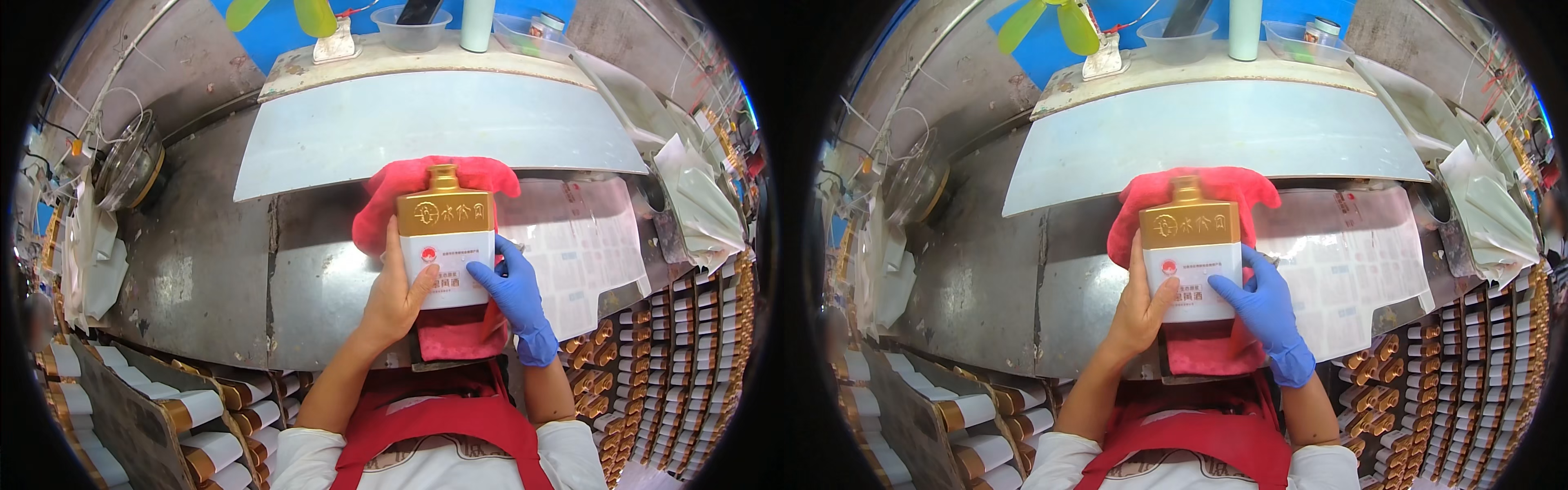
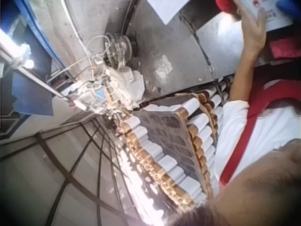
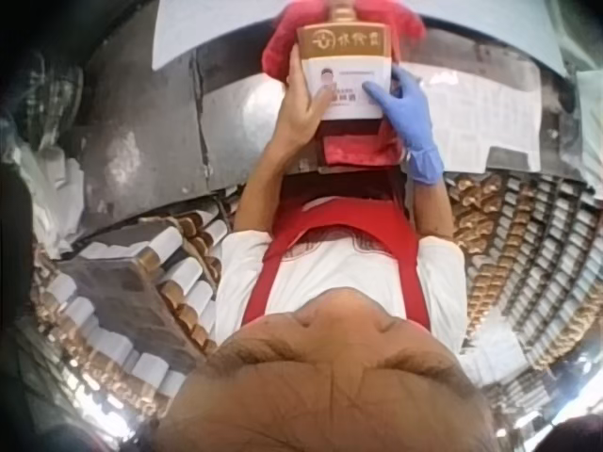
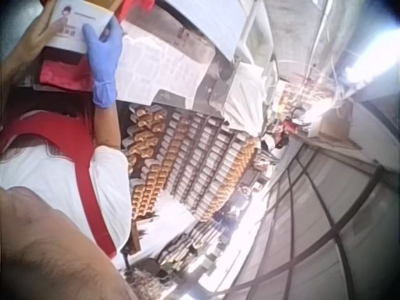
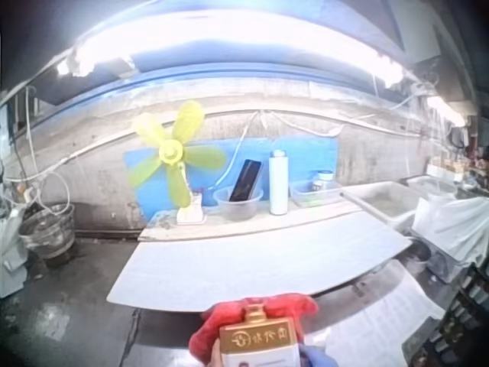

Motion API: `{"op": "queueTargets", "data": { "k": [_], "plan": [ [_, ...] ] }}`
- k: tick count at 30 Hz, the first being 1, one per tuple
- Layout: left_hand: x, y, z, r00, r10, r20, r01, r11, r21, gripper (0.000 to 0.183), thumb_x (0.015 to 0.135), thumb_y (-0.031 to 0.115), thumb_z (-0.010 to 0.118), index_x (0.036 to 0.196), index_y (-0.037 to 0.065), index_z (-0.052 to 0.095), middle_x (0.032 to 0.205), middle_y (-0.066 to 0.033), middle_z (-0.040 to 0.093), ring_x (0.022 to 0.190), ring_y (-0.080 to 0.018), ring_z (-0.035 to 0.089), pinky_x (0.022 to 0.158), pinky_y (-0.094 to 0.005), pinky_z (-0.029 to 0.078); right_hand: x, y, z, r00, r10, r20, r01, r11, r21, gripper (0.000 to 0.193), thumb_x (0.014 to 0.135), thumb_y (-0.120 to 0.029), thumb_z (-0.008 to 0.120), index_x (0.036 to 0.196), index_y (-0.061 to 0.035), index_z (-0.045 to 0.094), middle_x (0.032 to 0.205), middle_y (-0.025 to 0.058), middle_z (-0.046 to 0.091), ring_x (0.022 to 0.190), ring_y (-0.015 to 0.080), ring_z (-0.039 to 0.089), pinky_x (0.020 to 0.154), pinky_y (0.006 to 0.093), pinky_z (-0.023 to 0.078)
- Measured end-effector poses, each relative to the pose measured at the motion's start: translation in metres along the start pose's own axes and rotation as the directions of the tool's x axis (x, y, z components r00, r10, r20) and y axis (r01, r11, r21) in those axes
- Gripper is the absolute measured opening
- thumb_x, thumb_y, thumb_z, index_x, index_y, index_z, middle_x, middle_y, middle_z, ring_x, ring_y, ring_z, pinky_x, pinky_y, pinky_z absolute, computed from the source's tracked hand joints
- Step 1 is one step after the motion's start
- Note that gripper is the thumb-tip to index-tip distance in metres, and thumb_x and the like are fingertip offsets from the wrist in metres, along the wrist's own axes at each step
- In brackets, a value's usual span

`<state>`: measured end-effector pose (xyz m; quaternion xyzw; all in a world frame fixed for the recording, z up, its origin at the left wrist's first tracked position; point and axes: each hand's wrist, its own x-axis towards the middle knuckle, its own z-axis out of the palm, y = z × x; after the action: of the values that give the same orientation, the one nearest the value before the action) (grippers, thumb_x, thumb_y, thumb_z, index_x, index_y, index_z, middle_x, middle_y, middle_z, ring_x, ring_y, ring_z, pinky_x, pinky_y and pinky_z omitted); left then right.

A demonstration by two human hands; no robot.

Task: The person applies adhesive labels to the sides of gold and white bottles. They peel labels from a sheet, align them on the bottle, and smooth them down with their gloved hands. The person handles the bottles one at a time, rotating them to apply labels to different sides.

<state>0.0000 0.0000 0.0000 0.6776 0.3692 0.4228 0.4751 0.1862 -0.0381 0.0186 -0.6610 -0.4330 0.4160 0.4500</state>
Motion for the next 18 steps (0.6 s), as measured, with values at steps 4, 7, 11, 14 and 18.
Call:
{"op": "queueTargets", "data": {
  "k": [4,7,11,14,18],
  "plan": [
    [0.001,0.003,-0.002,1.000,0.000,-0.006,0.000,1.000,0.027,0.079,0.094,0.027,0.053,0.144,-0.007,0.001,0.131,-0.0277,0.044,0.120,-0.0327,0.047,0.103,-0.0365,0.033,0.001,0.000,0.002,1.000,-0.010,-0.010,0.010,1.000,0.007,0.060,0.076,-0.023,0.076,0.127,-0.0020,0.053,0.074,-0.0037,0.053,0.059,0.0026,0.041,0.054,0.0192,0.039],
    [0.003,-0.001,-0.004,1.000,0.002,0.001,-0.002,0.999,0.047,0.079,0.095,0.026,0.052,0.144,-0.006,0.000,0.135,-0.0266,0.041,0.122,-0.0321,0.045,0.103,-0.0358,0.033,0.002,-0.004,0.002,1.000,0.003,0.004,-0.003,1.000,-0.012,0.059,0.076,-0.021,0.075,0.127,-0.0019,0.053,0.074,-0.0028,0.054,0.059,0.0024,0.040,0.054,0.0188,0.038],
    [0.005,-0.007,-0.007,0.998,0.056,0.030,-0.053,0.994,-0.099,0.078,0.095,0.024,0.050,0.145,-0.004,-0.003,0.143,-0.0231,0.031,0.128,-0.0300,0.038,0.105,-0.0361,0.032,0.014,0.016,-0.007,0.996,-0.067,-0.065,0.073,0.992,0.103,0.049,0.083,-0.022,0.068,0.125,-0.0019,0.054,0.075,-0.0017,0.055,0.055,0.0029,0.040,0.051,0.0185,0.036],
    [-0.004,-0.001,-0.015,0.994,-0.061,0.088,0.081,0.964,-0.252,0.085,0.092,0.021,0.057,0.146,-0.003,-0.005,0.147,-0.0202,0.025,0.132,-0.0282,0.032,0.107,-0.0370,0.029,0.032,0.054,-0.059,0.981,0.193,0.009,-0.140,0.680,0.720,0.053,0.094,-0.049,0.046,0.120,-0.0043,0.056,0.086,0.0013,0.059,0.058,0.0059,0.047,0.050,0.0218,0.039],
    [-0.022,0.001,-0.021,0.993,-0.016,0.114,0.034,0.987,-0.158,0.101,0.078,0.016,0.072,0.147,-0.002,0.001,0.147,-0.0200,0.025,0.134,-0.0287,0.031,0.108,-0.0392,0.028,0.012,0.055,-0.093,0.970,0.244,0.011,-0.164,0.616,0.771,0.044,0.091,-0.032,0.057,0.124,-0.0034,0.052,0.108,0.0078,0.058,0.091,0.0185,0.059,0.076,0.0287,0.051]
  ]
}}
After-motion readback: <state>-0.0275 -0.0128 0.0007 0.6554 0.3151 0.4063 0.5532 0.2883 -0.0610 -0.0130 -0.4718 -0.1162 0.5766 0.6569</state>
